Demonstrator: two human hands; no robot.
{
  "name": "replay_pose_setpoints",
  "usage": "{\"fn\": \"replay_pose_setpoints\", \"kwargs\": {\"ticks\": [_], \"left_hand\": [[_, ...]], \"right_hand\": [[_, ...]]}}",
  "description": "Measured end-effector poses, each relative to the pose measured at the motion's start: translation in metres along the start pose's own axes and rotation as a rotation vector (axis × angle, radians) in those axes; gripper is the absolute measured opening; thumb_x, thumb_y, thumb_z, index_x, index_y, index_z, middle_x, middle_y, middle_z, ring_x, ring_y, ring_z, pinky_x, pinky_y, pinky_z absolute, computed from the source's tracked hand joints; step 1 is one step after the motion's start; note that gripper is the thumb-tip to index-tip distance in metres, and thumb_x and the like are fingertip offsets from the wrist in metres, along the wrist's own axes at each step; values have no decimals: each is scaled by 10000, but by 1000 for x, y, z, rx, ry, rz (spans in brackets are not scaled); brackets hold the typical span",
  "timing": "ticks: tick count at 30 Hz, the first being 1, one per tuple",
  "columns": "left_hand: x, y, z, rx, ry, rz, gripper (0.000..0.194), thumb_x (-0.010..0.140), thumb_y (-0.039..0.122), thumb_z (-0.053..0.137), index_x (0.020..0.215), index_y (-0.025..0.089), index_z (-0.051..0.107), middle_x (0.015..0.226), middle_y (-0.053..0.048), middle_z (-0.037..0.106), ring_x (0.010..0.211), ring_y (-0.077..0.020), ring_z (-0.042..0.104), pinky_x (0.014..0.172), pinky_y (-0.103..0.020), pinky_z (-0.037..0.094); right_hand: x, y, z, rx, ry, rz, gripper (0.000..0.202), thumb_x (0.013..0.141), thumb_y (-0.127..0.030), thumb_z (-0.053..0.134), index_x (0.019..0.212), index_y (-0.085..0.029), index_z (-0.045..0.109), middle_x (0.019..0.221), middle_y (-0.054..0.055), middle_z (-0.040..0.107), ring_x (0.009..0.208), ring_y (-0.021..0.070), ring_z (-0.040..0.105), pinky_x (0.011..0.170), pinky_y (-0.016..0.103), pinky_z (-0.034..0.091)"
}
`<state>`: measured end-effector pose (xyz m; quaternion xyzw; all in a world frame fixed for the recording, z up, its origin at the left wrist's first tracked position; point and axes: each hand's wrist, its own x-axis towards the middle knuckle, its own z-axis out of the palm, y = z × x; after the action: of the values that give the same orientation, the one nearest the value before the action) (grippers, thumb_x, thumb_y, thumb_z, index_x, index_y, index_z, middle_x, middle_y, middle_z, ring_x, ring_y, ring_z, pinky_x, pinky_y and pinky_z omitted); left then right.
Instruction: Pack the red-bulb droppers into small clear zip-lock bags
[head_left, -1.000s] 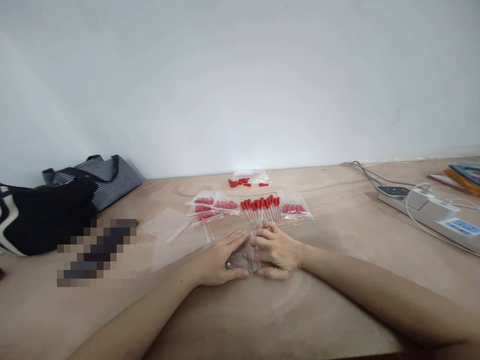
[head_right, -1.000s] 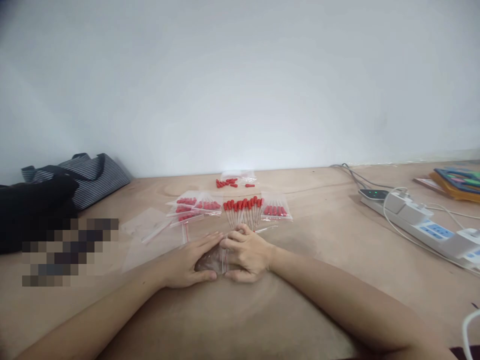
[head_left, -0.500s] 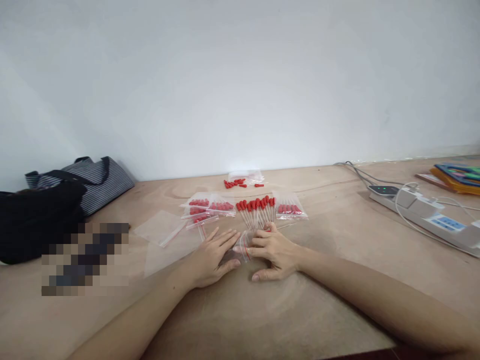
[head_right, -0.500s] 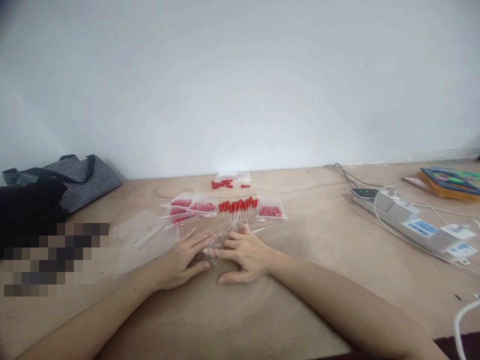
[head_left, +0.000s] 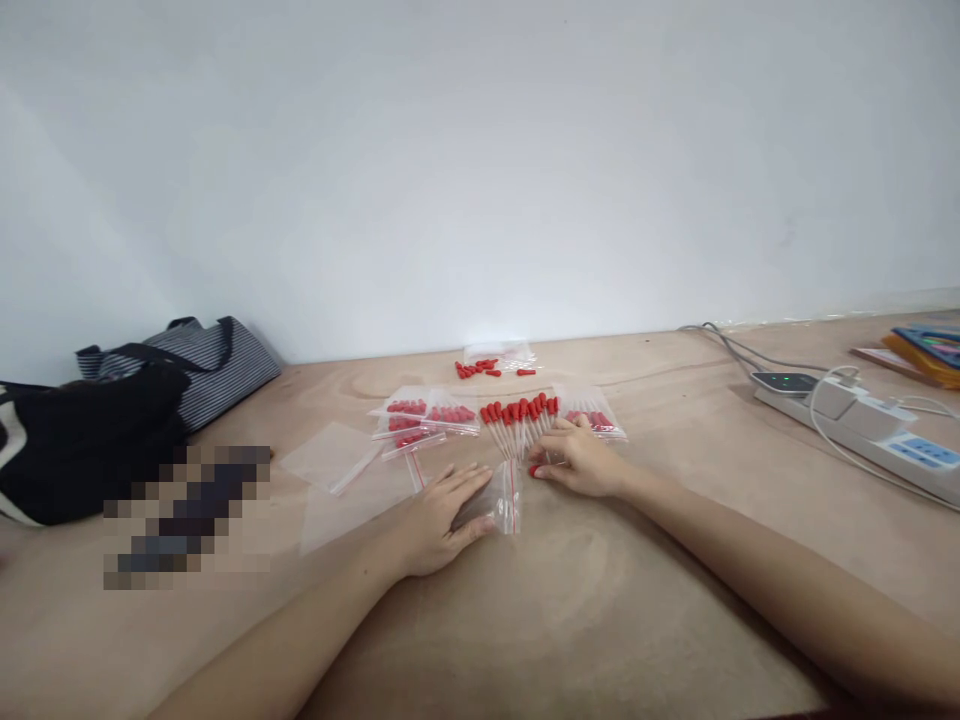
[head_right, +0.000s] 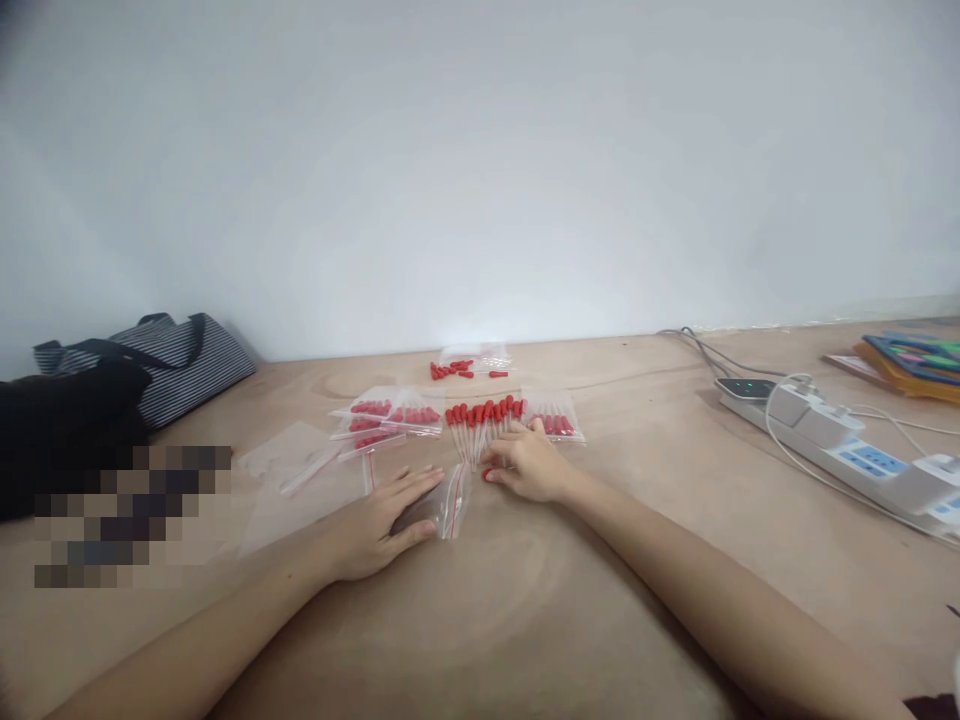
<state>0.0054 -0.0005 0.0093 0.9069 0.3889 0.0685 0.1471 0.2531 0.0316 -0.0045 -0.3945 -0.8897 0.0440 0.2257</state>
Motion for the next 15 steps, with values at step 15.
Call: {"fn": "replay_pose_setpoints", "kwargs": {"ticks": [15], "left_hand": [[-2, 9, -7, 32, -53, -60, 571, 869, 438, 358, 1312, 85, 295, 1365, -115, 304, 1271, -259, 219, 1035, -433, 202]], "right_hand": [[-5, 8, -21, 964, 581, 424, 269, 759, -461, 506, 848, -209, 477, 661, -28, 499, 579, 104, 503, 580, 257, 418]]}}
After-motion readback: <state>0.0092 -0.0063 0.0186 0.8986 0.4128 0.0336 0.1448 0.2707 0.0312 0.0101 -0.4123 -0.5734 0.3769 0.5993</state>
